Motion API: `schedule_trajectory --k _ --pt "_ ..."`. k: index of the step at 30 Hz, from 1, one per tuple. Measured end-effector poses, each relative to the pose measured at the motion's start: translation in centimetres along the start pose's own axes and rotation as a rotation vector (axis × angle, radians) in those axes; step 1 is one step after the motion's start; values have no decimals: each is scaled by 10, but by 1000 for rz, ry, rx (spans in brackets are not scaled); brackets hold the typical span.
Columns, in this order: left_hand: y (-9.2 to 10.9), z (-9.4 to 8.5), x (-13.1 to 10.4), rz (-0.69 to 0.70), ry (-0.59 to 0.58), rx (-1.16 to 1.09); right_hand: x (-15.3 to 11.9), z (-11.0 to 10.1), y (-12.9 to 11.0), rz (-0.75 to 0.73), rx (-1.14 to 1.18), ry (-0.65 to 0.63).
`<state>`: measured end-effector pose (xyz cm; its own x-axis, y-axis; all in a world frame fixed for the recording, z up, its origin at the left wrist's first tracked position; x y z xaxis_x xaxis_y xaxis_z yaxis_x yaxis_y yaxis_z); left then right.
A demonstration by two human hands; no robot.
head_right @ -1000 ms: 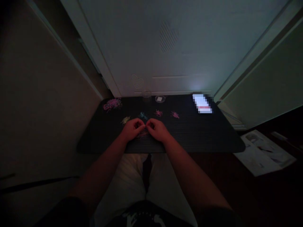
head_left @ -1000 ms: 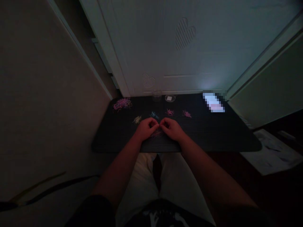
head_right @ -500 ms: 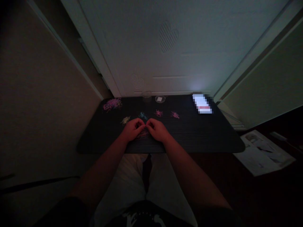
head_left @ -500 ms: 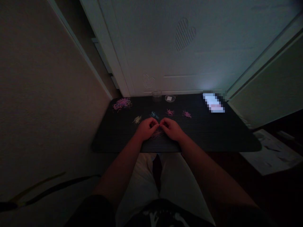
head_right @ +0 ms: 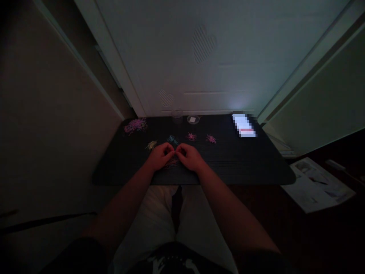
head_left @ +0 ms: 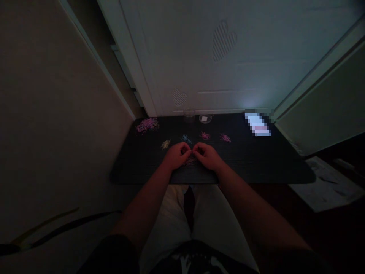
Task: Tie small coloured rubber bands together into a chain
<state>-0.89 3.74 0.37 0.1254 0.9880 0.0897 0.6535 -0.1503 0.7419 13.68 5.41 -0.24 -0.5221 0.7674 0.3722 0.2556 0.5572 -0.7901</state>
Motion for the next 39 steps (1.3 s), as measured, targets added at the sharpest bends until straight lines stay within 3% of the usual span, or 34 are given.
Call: schedule_trajectory --k 14,22,39 --pt "-2 -4 -1 -11 69 -221 1 1 -2 -21 10 -7" --pt "-2 0 -1 -4 8 -131 1 1 -1 -3 -35 13" --pt "-1 -1 -1 -19 23 -41 0 0 -1 5 -27 26"
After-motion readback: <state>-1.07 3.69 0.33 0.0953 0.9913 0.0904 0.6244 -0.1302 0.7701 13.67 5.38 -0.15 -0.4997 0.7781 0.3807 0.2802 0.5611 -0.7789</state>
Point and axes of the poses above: each hand's wrist, its own x-axis towards the middle knuckle, its own z-axis out of the palm, y = z × x, the point moved 4 cm from there along x, towards the middle knuckle, and after that the axes turned 9 degrees about -z, right-handed, at the moved point
